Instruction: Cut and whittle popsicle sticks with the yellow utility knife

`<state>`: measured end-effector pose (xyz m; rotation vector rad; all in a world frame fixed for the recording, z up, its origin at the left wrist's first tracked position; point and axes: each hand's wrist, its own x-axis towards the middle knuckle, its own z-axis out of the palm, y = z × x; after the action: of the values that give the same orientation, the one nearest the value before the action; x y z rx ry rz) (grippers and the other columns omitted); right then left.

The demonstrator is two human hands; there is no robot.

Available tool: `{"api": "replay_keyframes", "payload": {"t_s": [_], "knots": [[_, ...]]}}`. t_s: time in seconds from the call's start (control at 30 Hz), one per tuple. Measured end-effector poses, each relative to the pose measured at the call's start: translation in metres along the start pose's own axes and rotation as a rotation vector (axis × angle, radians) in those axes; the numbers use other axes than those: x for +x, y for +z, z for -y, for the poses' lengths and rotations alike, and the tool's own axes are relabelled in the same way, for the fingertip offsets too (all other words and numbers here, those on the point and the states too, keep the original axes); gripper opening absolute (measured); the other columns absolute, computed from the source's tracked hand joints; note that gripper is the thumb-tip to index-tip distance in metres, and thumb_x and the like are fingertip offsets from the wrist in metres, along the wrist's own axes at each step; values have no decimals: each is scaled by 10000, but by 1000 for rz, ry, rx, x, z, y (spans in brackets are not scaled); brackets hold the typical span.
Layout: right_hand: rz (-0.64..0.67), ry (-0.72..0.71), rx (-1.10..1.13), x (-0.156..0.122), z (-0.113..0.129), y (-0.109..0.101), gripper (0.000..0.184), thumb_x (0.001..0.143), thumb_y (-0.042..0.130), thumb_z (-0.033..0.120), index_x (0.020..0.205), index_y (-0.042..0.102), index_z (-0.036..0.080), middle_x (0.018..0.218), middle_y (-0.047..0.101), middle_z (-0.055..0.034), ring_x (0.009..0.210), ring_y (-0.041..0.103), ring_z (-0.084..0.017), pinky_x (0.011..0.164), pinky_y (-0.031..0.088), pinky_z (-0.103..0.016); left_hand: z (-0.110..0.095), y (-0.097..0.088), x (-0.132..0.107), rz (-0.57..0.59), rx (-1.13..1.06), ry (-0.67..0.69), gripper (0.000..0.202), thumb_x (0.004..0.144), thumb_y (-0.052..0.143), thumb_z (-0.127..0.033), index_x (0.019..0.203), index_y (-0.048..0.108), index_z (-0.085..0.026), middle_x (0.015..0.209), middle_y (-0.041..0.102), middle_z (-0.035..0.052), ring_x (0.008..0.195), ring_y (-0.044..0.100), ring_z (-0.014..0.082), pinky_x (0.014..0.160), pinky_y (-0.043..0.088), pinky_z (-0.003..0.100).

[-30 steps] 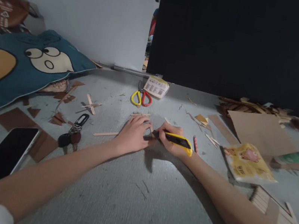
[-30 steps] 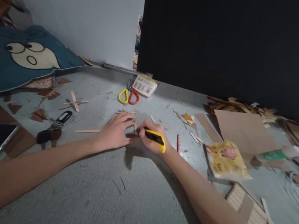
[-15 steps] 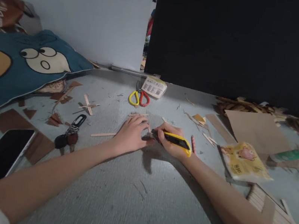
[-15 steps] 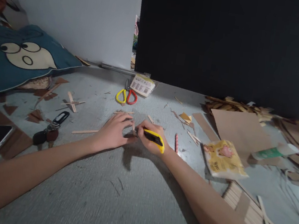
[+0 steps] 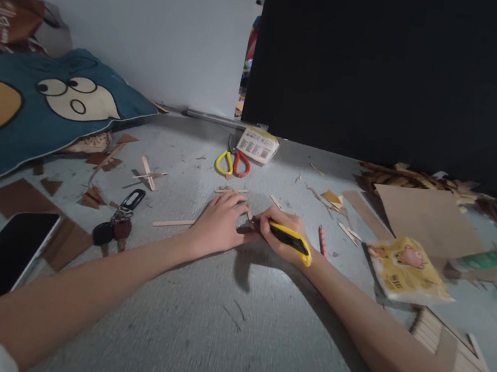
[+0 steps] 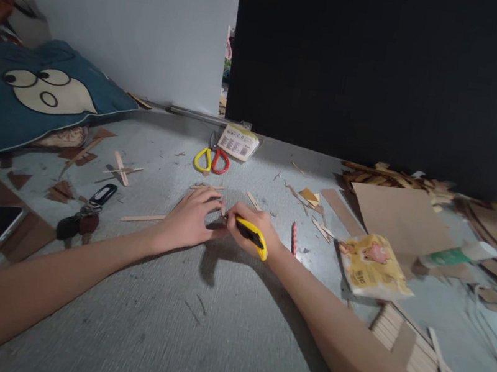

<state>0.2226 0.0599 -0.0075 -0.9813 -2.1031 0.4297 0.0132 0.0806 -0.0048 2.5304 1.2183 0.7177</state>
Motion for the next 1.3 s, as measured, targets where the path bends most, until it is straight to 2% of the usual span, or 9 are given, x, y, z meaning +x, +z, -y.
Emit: {"api": "replay_keyframes", "payload": {"t_s": [0.23,0.37,0.57,0.87,1.0,1.1,1.3], "knots": [[22,-78,-32,3,2,-3,126,971,498,205,855,508,255,716,649,3,598,601,-143,594,437,-263,-2,1,-1,7,29,0,319,826,833,-370,1092,742,-221,1388,652,125,1427,521,355,1220,426,553],[47,-75,-43,4,3,-2,127,956,512,217,838,484,256,697,619,6,581,579,-146,585,419,-267,-6,0,-2,30,53,-14,376,851,810,-389,1175,732,-215,1424,646,136,1437,517,362,1218,425,558],[31,-28,0,5,4,0,131,939,532,190,828,496,250,687,640,9,570,601,-142,591,429,-260,-9,0,-3,13,76,-11,397,893,771,-440,1214,732,-209,1387,665,130,1419,527,361,1290,302,579],[1,-35,-11,5,1,1,137,953,524,216,821,511,248,679,645,11,570,601,-139,585,427,-253,-2,4,-1,1,40,22,454,828,825,-485,1166,748,-193,1368,681,118,1425,518,353,1288,283,555],[2,-3,-2,5,1,1,144,963,517,237,820,523,247,674,652,13,557,585,-136,580,416,-256,-5,3,-3,4,84,13,386,892,767,-442,1190,748,-198,1374,682,118,1416,522,354,1272,309,554],[-12,-3,-6,6,1,1,149,961,512,245,813,529,244,679,657,10,566,595,-137,587,418,-256,-7,4,-5,12,118,-6,418,938,719,-420,1281,720,-182,1415,657,142,1450,492,358,1261,333,552],[-22,-11,4,7,-1,1,148,973,505,254,827,531,245,664,642,19,546,572,-132,580,411,-258,-7,4,-5,13,113,-13,436,938,727,-412,1309,711,-182,1438,638,156,1458,486,362,1270,331,565]]}}
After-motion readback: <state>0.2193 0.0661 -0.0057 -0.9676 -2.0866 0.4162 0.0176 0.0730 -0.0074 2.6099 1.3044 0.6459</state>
